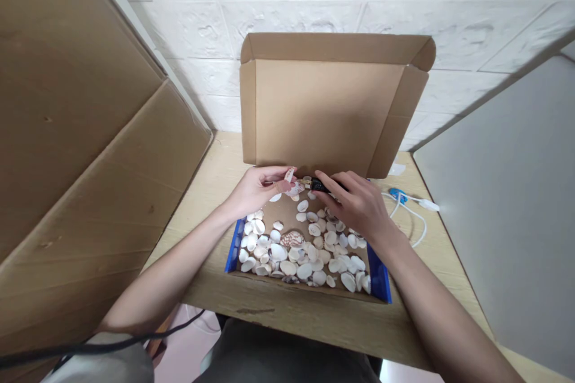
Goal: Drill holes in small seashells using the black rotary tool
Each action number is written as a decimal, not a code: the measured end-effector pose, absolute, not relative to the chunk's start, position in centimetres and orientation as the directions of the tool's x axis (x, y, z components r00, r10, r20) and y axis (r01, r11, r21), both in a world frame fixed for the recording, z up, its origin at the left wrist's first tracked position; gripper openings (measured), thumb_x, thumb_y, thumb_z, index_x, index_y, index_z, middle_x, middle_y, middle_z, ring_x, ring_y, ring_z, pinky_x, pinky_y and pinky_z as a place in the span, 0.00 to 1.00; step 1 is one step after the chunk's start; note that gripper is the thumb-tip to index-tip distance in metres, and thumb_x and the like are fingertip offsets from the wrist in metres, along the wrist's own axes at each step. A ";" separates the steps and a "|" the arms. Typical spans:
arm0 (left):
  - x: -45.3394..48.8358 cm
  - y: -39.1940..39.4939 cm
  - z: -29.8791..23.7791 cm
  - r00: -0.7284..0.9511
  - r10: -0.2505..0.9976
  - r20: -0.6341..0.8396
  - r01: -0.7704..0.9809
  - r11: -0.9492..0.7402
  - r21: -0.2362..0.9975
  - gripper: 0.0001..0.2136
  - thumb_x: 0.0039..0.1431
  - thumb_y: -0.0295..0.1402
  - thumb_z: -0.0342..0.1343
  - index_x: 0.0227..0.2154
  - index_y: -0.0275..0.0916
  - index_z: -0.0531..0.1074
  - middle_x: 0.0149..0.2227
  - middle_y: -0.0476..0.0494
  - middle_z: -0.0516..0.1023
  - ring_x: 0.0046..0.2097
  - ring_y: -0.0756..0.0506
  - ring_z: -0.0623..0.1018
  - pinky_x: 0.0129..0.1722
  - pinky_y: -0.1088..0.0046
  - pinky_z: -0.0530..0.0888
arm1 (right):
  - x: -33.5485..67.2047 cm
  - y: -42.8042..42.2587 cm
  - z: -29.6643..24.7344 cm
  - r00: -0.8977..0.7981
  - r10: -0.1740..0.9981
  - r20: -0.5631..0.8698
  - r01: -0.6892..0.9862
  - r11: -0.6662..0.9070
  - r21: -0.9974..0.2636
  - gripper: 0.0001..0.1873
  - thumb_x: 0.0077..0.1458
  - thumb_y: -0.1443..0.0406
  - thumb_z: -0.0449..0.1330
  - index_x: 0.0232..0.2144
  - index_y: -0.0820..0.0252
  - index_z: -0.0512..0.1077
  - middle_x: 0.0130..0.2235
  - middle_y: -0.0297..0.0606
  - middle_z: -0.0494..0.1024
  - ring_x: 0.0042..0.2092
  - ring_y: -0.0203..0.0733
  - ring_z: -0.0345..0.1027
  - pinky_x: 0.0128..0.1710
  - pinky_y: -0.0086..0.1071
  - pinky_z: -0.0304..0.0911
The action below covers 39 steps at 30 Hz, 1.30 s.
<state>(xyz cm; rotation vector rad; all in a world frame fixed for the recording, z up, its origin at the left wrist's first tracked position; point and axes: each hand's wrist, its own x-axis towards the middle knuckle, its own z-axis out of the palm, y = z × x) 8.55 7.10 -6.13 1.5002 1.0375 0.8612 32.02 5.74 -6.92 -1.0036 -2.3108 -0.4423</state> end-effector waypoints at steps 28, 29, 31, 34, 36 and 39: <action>9.1 7.1 -6.1 0.294 0.955 -0.043 0.133 0.004 0.991 0.18 0.51 0.37 0.63 0.46 0.37 0.76 0.43 0.41 0.82 0.44 0.43 0.80 0.48 0.63 0.75 | 32.0 5.6 -7.0 -0.517 0.570 0.638 0.762 0.647 0.039 0.15 0.60 0.62 0.56 0.47 0.62 0.71 0.33 0.38 0.76 0.32 0.37 0.65 0.33 0.31 0.58; 9.0 7.2 -6.2 0.304 0.952 -0.042 0.148 -0.004 0.989 0.18 0.52 0.38 0.63 0.46 0.38 0.77 0.42 0.41 0.82 0.43 0.43 0.80 0.47 0.63 0.75 | 32.0 5.7 -7.0 -0.521 0.569 0.637 0.757 0.653 0.035 0.15 0.60 0.62 0.57 0.48 0.62 0.71 0.34 0.39 0.76 0.33 0.37 0.65 0.33 0.32 0.58; 9.0 7.2 -6.3 0.316 0.948 -0.038 0.167 -0.016 0.986 0.18 0.53 0.39 0.62 0.45 0.38 0.77 0.41 0.41 0.82 0.42 0.43 0.80 0.46 0.63 0.75 | 32.1 5.7 -7.0 -0.523 0.563 0.639 0.754 0.655 0.040 0.15 0.60 0.62 0.57 0.48 0.61 0.71 0.34 0.39 0.76 0.34 0.38 0.65 0.34 0.32 0.59; 8.9 7.2 -6.3 0.322 0.946 -0.039 0.164 -0.015 0.986 0.17 0.53 0.40 0.62 0.44 0.38 0.78 0.41 0.41 0.82 0.42 0.43 0.80 0.45 0.64 0.75 | 32.2 5.7 -7.0 -0.518 0.558 0.648 0.765 0.641 0.060 0.15 0.59 0.63 0.57 0.49 0.60 0.70 0.35 0.39 0.76 0.34 0.38 0.65 0.35 0.33 0.59; 8.9 7.2 -6.1 0.326 0.944 -0.045 0.153 -0.006 0.988 0.17 0.52 0.40 0.62 0.44 0.39 0.78 0.41 0.41 0.82 0.42 0.43 0.80 0.45 0.65 0.75 | 32.2 5.7 -7.0 -0.515 0.555 0.653 0.772 0.632 0.072 0.15 0.59 0.63 0.58 0.49 0.59 0.70 0.36 0.39 0.77 0.35 0.38 0.65 0.36 0.33 0.59; 9.1 7.1 -6.1 0.333 0.942 -0.047 0.146 -0.002 0.989 0.17 0.53 0.40 0.62 0.44 0.38 0.78 0.41 0.41 0.82 0.42 0.44 0.80 0.45 0.65 0.75 | 32.1 5.7 -7.0 -0.516 0.550 0.657 0.767 0.638 0.068 0.16 0.59 0.63 0.58 0.49 0.61 0.70 0.36 0.39 0.76 0.35 0.38 0.65 0.36 0.32 0.59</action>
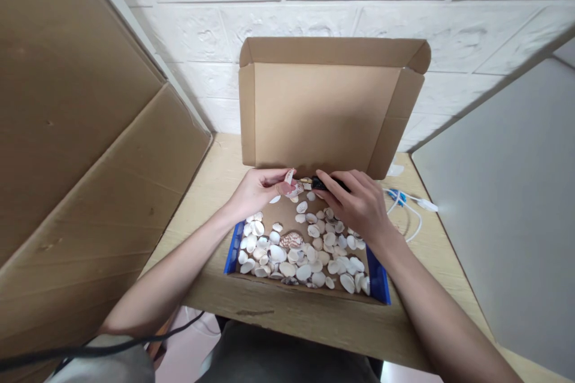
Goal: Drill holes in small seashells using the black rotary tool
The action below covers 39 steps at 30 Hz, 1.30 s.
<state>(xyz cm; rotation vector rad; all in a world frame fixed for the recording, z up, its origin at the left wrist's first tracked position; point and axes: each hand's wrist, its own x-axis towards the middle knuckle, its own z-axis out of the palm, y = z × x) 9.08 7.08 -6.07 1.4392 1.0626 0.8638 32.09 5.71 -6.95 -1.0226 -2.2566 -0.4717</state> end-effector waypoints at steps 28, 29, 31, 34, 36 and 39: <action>8.8 7.1 -6.2 0.419 0.907 -0.040 0.139 -0.020 0.990 0.16 0.52 0.41 0.63 0.40 0.37 0.80 0.44 0.40 0.82 0.48 0.41 0.79 0.54 0.62 0.71 | 32.1 5.4 -7.0 -0.543 0.596 0.592 0.726 0.688 -0.026 0.14 0.62 0.61 0.53 0.41 0.68 0.71 0.27 0.37 0.75 0.27 0.35 0.66 0.26 0.29 0.55; 8.8 7.1 -6.2 0.413 0.910 -0.046 0.146 -0.016 0.989 0.16 0.51 0.41 0.64 0.40 0.37 0.80 0.44 0.40 0.81 0.49 0.41 0.79 0.54 0.62 0.71 | 32.1 5.4 -7.0 -0.544 0.589 0.598 0.729 0.685 -0.011 0.14 0.62 0.61 0.53 0.41 0.67 0.71 0.27 0.37 0.75 0.28 0.35 0.66 0.26 0.30 0.55; 8.7 7.1 -6.2 0.403 0.914 -0.048 0.159 -0.018 0.987 0.16 0.51 0.41 0.63 0.40 0.37 0.80 0.45 0.40 0.81 0.49 0.40 0.78 0.55 0.62 0.70 | 32.1 5.4 -6.8 -0.541 0.559 0.628 0.734 0.678 0.029 0.14 0.61 0.61 0.54 0.42 0.67 0.71 0.29 0.38 0.75 0.29 0.36 0.66 0.27 0.30 0.55; 8.7 7.0 -6.1 0.405 0.913 -0.038 0.166 -0.032 0.986 0.17 0.52 0.41 0.63 0.42 0.37 0.79 0.45 0.41 0.81 0.49 0.40 0.78 0.54 0.62 0.71 | 32.1 5.5 -6.5 -0.530 0.518 0.671 0.732 0.679 0.054 0.13 0.60 0.62 0.57 0.44 0.66 0.70 0.31 0.39 0.77 0.31 0.37 0.67 0.30 0.30 0.57; 8.7 6.9 -5.9 0.409 0.912 -0.035 0.174 -0.040 0.984 0.17 0.52 0.40 0.63 0.44 0.38 0.78 0.46 0.41 0.81 0.49 0.40 0.78 0.53 0.63 0.72 | 32.1 5.5 -6.5 -0.525 0.520 0.674 0.728 0.685 0.038 0.13 0.60 0.62 0.56 0.44 0.65 0.70 0.31 0.38 0.77 0.31 0.36 0.66 0.29 0.30 0.57; 8.8 6.9 -5.6 0.417 0.908 -0.038 0.198 -0.049 0.979 0.17 0.52 0.39 0.63 0.44 0.39 0.78 0.47 0.41 0.80 0.50 0.40 0.78 0.51 0.64 0.73 | 32.2 5.5 -6.7 -0.522 0.550 0.652 0.720 0.694 -0.008 0.13 0.61 0.61 0.54 0.41 0.66 0.71 0.28 0.37 0.75 0.29 0.36 0.65 0.26 0.31 0.54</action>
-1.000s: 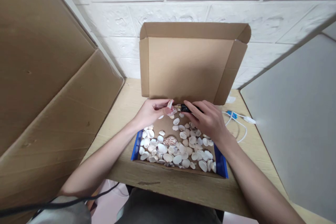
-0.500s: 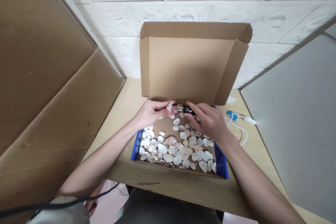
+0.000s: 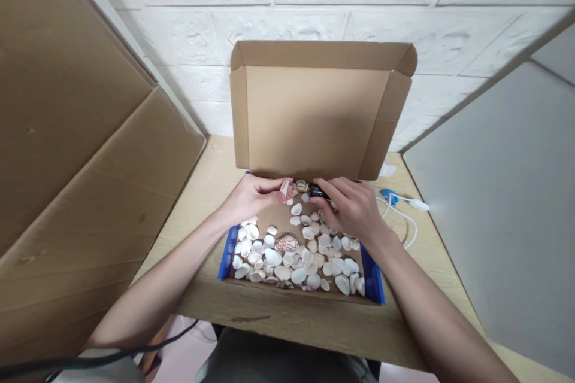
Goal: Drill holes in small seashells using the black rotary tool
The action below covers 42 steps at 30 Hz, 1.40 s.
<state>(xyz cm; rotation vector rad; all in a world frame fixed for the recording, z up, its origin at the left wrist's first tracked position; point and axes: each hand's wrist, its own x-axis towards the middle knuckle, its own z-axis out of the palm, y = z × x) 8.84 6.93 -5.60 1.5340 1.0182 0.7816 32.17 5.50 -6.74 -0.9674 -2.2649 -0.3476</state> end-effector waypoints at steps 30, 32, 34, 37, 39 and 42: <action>8.8 6.9 -5.5 0.432 0.901 -0.049 0.186 -0.036 0.982 0.13 0.53 0.40 0.62 0.39 0.38 0.80 0.36 0.44 0.83 0.38 0.46 0.80 0.45 0.69 0.73 | 32.2 5.5 -7.0 -0.529 0.528 0.664 0.723 0.690 0.027 0.13 0.60 0.62 0.56 0.42 0.67 0.71 0.29 0.38 0.76 0.29 0.36 0.66 0.26 0.31 0.55; 8.9 6.9 -5.3 0.440 0.896 -0.050 0.195 -0.041 0.980 0.12 0.53 0.40 0.62 0.36 0.37 0.81 0.34 0.44 0.83 0.38 0.46 0.79 0.46 0.68 0.73 | 32.1 5.5 -7.0 -0.530 0.551 0.645 0.723 0.691 0.004 0.13 0.60 0.62 0.55 0.40 0.67 0.71 0.28 0.38 0.76 0.29 0.36 0.66 0.25 0.31 0.54; 8.9 6.9 -5.3 0.437 0.898 -0.055 0.203 -0.039 0.978 0.12 0.53 0.40 0.62 0.35 0.37 0.81 0.35 0.43 0.83 0.39 0.45 0.79 0.47 0.67 0.72 | 32.1 5.4 -7.1 -0.528 0.566 0.633 0.723 0.691 -0.015 0.13 0.60 0.61 0.55 0.39 0.67 0.72 0.28 0.38 0.76 0.28 0.36 0.66 0.25 0.30 0.54; 9.0 7.0 -5.4 0.421 0.905 -0.068 0.203 -0.021 0.979 0.13 0.52 0.40 0.63 0.36 0.37 0.81 0.37 0.42 0.83 0.41 0.44 0.79 0.48 0.66 0.72 | 32.1 5.4 -7.1 -0.528 0.567 0.632 0.721 0.693 -0.019 0.12 0.60 0.62 0.54 0.39 0.67 0.72 0.28 0.38 0.76 0.28 0.36 0.66 0.25 0.30 0.54; 9.0 7.0 -5.5 0.409 0.909 -0.075 0.190 -0.004 0.982 0.14 0.51 0.40 0.63 0.38 0.37 0.81 0.38 0.42 0.83 0.40 0.44 0.80 0.47 0.65 0.73 | 32.1 5.4 -7.0 -0.527 0.561 0.638 0.721 0.693 -0.014 0.12 0.60 0.62 0.55 0.39 0.67 0.72 0.27 0.38 0.75 0.28 0.36 0.66 0.25 0.31 0.53; 9.0 7.0 -5.6 0.400 0.913 -0.077 0.180 0.004 0.984 0.15 0.50 0.40 0.64 0.39 0.37 0.81 0.38 0.42 0.83 0.40 0.44 0.80 0.47 0.65 0.73 | 32.0 5.4 -7.0 -0.520 0.558 0.647 0.727 0.687 -0.007 0.12 0.60 0.62 0.55 0.38 0.66 0.72 0.27 0.38 0.75 0.27 0.36 0.66 0.25 0.30 0.53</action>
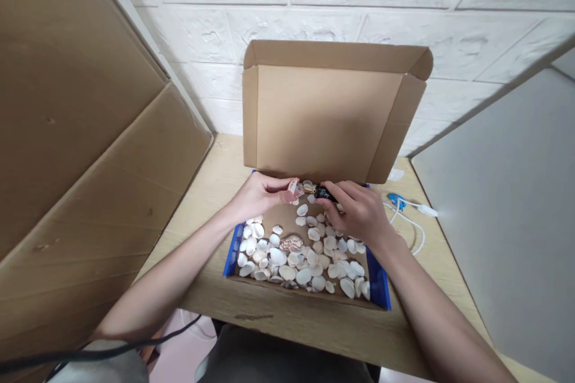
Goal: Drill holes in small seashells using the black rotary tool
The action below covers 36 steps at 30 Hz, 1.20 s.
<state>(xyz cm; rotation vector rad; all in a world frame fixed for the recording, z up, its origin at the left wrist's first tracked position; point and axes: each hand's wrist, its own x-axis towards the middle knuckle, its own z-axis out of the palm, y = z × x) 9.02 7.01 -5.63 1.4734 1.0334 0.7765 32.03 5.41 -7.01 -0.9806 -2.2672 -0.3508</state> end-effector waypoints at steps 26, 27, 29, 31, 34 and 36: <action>9.0 6.9 -5.4 0.404 0.912 -0.064 0.196 -0.018 0.980 0.15 0.52 0.41 0.62 0.40 0.36 0.80 0.37 0.40 0.83 0.39 0.44 0.80 0.44 0.66 0.74 | 32.1 5.4 -6.8 -0.530 0.515 0.674 0.721 0.692 0.037 0.13 0.58 0.64 0.58 0.43 0.66 0.72 0.31 0.40 0.77 0.31 0.38 0.68 0.29 0.31 0.59; 9.0 6.9 -5.4 0.406 0.912 -0.063 0.199 -0.021 0.980 0.14 0.52 0.40 0.63 0.38 0.37 0.80 0.38 0.41 0.83 0.40 0.44 0.80 0.45 0.65 0.73 | 32.1 5.4 -6.9 -0.530 0.531 0.661 0.719 0.695 0.018 0.12 0.58 0.63 0.57 0.42 0.66 0.73 0.29 0.39 0.77 0.30 0.38 0.68 0.27 0.31 0.58; 9.0 7.0 -5.4 0.410 0.910 -0.063 0.199 -0.021 0.980 0.13 0.51 0.39 0.64 0.36 0.37 0.81 0.38 0.42 0.83 0.42 0.43 0.79 0.48 0.65 0.73 | 32.0 5.3 -7.1 -0.524 0.557 0.645 0.718 0.696 -0.018 0.13 0.59 0.62 0.56 0.41 0.66 0.73 0.27 0.39 0.76 0.29 0.37 0.67 0.26 0.30 0.56; 9.0 7.0 -5.4 0.409 0.910 -0.067 0.190 -0.013 0.982 0.12 0.50 0.38 0.64 0.36 0.37 0.81 0.39 0.42 0.83 0.43 0.43 0.79 0.49 0.64 0.72 | 32.0 5.3 -7.1 -0.521 0.563 0.642 0.718 0.696 -0.027 0.13 0.60 0.61 0.56 0.41 0.65 0.73 0.28 0.38 0.76 0.29 0.37 0.67 0.26 0.30 0.56; 9.0 7.0 -5.3 0.406 0.911 -0.068 0.178 -0.006 0.984 0.13 0.50 0.39 0.64 0.36 0.37 0.81 0.39 0.41 0.83 0.41 0.44 0.80 0.48 0.65 0.72 | 32.1 5.4 -7.1 -0.526 0.539 0.658 0.718 0.696 0.003 0.13 0.59 0.62 0.57 0.42 0.65 0.72 0.29 0.39 0.76 0.30 0.37 0.68 0.28 0.30 0.57; 9.0 7.0 -5.3 0.400 0.914 -0.069 0.175 -0.002 0.985 0.15 0.51 0.40 0.63 0.38 0.36 0.81 0.38 0.40 0.83 0.40 0.44 0.80 0.46 0.66 0.73 | 32.2 5.5 -7.0 -0.530 0.518 0.672 0.720 0.694 0.033 0.13 0.58 0.63 0.58 0.43 0.66 0.72 0.31 0.39 0.78 0.31 0.38 0.68 0.30 0.31 0.59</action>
